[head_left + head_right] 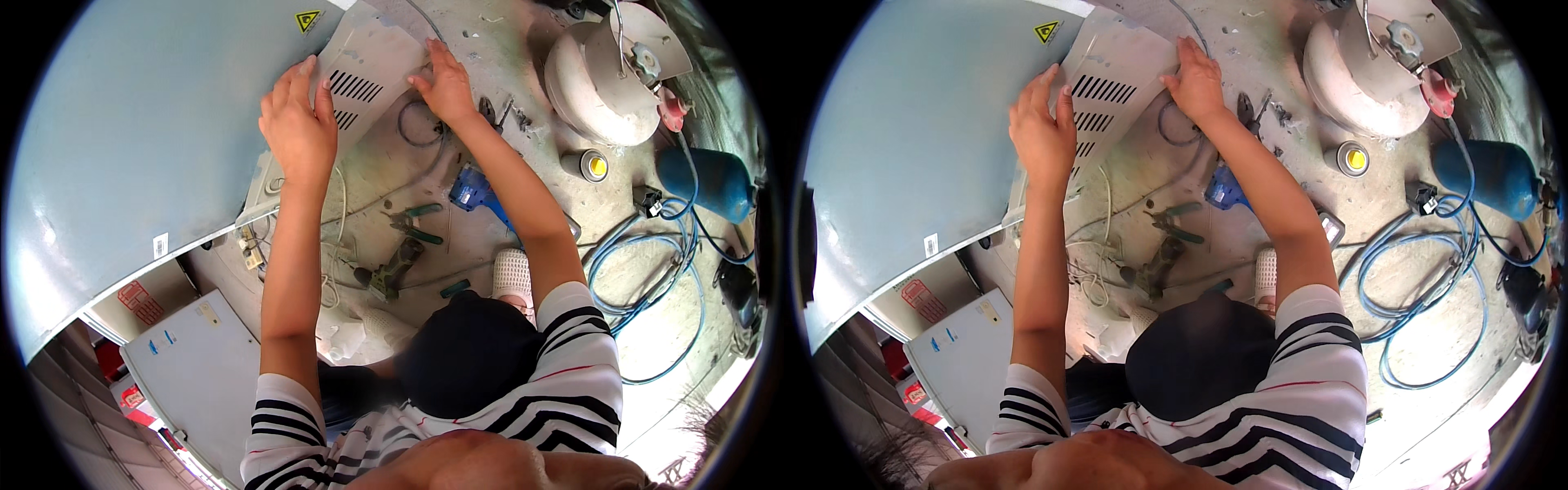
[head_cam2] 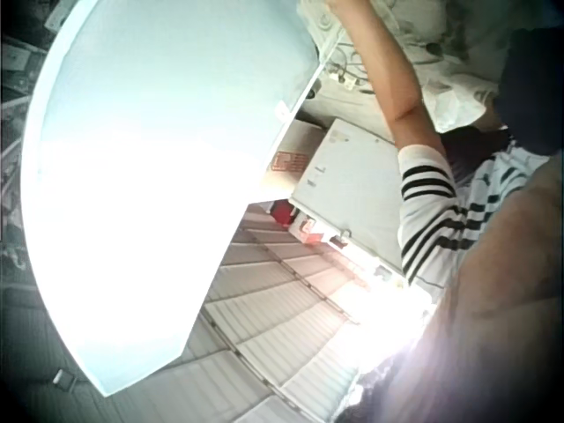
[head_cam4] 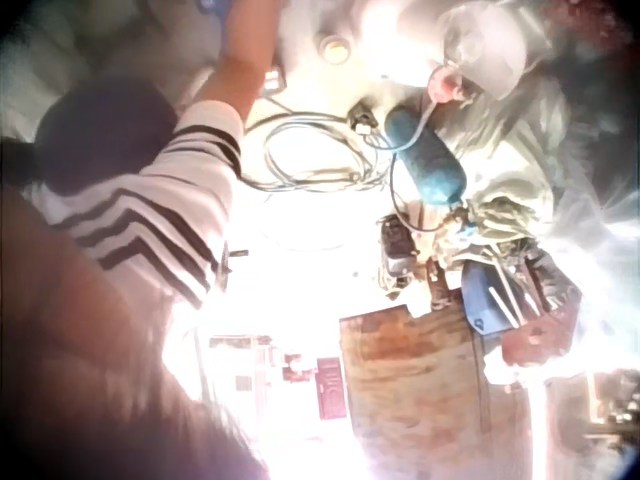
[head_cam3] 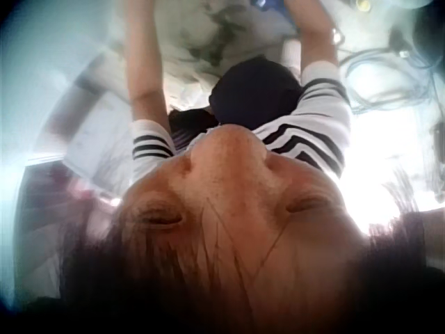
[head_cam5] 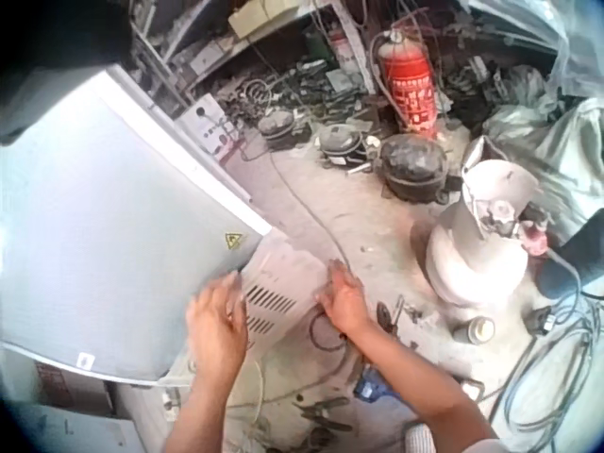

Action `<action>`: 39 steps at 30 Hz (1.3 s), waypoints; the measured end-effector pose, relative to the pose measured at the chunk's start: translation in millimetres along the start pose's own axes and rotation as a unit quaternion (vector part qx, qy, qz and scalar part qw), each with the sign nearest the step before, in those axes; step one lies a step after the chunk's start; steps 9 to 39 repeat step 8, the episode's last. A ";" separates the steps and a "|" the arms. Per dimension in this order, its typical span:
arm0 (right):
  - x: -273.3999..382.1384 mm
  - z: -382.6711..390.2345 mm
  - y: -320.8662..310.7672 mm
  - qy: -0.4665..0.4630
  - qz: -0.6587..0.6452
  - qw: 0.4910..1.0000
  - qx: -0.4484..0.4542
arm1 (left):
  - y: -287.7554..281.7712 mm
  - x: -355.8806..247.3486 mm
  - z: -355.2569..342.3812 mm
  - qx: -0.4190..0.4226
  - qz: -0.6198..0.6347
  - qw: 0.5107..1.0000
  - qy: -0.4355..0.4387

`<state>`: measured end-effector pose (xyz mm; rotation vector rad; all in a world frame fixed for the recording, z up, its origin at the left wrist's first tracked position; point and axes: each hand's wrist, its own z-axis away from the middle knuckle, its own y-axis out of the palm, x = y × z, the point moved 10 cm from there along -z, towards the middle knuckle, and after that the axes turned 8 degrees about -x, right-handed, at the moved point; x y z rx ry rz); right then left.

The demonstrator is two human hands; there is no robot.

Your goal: The person unscrews and removes the back panel of an appliance using an electric drill, then handles a wire and points to the internal components.

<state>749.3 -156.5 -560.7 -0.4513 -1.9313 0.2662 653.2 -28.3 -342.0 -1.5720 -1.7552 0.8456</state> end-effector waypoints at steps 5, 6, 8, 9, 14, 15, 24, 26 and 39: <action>-3.2 8.4 19.0 0.043 -0.028 0.999 0.014 | 11.7 -2.8 7.9 0.049 -0.038 0.998 -0.023; -5.8 9.0 21.0 0.048 -0.029 0.998 0.011 | 13.0 -5.0 7.1 0.050 -0.046 0.998 -0.017; -4.8 9.6 22.1 0.055 -0.031 0.998 0.013 | 14.6 -6.8 7.1 0.052 -0.062 0.997 -0.011; -4.8 9.6 22.1 0.055 -0.031 0.998 0.013 | 14.6 -6.8 7.1 0.052 -0.062 0.997 -0.011; -4.8 9.6 22.1 0.055 -0.031 0.998 0.013 | 14.6 -6.8 7.1 0.052 -0.062 0.997 -0.011; -4.8 9.6 22.1 0.055 -0.031 0.998 0.013 | 14.6 -6.8 7.1 0.052 -0.062 0.997 -0.011; -4.8 9.6 22.1 0.055 -0.031 0.998 0.013 | 14.6 -6.8 7.1 0.052 -0.062 0.997 -0.011; -4.8 9.6 22.1 0.055 -0.031 0.998 0.013 | 14.6 -6.8 7.1 0.052 -0.062 0.997 -0.011; -4.8 9.6 22.1 0.055 -0.031 0.998 0.013 | 14.6 -6.8 7.1 0.052 -0.062 0.997 -0.011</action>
